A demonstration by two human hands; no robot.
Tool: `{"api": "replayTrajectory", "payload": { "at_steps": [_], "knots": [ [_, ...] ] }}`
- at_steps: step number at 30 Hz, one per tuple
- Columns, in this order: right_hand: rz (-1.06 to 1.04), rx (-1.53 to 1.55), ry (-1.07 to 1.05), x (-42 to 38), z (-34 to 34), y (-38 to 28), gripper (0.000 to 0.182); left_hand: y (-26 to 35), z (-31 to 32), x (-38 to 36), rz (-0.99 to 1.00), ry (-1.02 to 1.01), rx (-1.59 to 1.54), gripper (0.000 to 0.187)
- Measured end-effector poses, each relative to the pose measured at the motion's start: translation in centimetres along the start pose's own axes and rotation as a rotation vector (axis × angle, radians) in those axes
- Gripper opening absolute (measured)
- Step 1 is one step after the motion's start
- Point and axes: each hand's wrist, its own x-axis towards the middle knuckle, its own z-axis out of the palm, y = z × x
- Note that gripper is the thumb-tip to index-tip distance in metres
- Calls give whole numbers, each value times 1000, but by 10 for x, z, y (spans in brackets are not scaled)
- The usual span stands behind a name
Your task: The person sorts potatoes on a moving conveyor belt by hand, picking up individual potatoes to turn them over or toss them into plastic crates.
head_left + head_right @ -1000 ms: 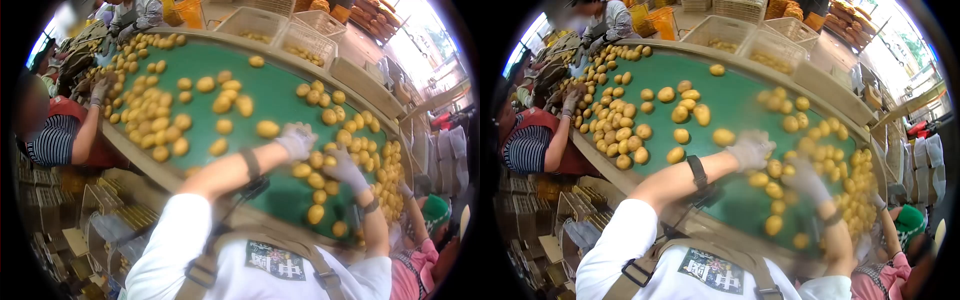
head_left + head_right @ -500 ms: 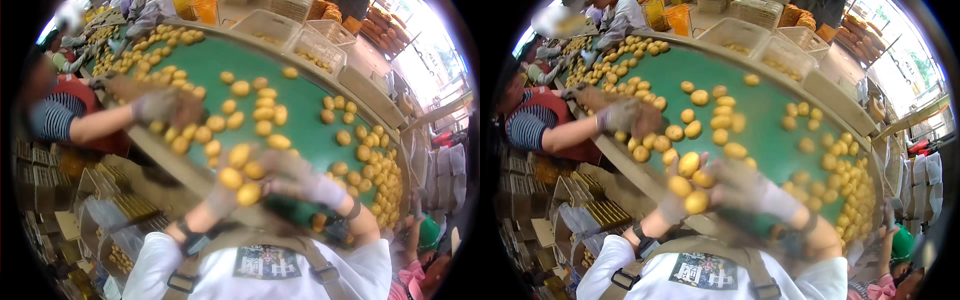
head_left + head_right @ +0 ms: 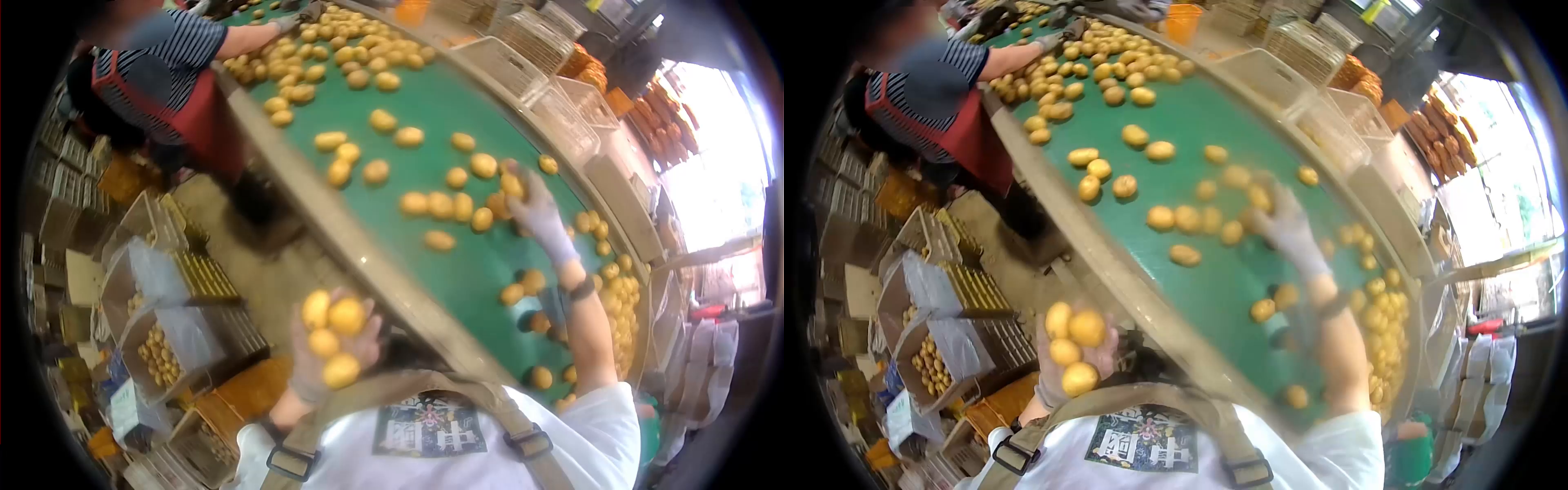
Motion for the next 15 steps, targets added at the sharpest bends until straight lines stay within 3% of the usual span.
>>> {"api": "replayTrajectory", "payload": {
  "at_steps": [5,7,10,11,13,15],
  "knots": [
    [-19,-36,-260,65,40,33,60,-9,-52,-39,192,-58,-7,61],
    [-31,8,-304,60,31,34,63,-21,-72,-58,351,32,-65,57],
    [-21,190,-348,69,20,36,66,-44,-70,-101,752,129,211,57],
    [-8,279,-362,74,17,33,67,-44,-93,-103,664,-219,-242,57],
    [-20,496,-468,86,17,10,69,-53,-115,-115,862,-320,-307,57],
    [-50,776,-697,84,31,-30,72,-53,-138,-136,937,-346,-327,56]
  ]
}}
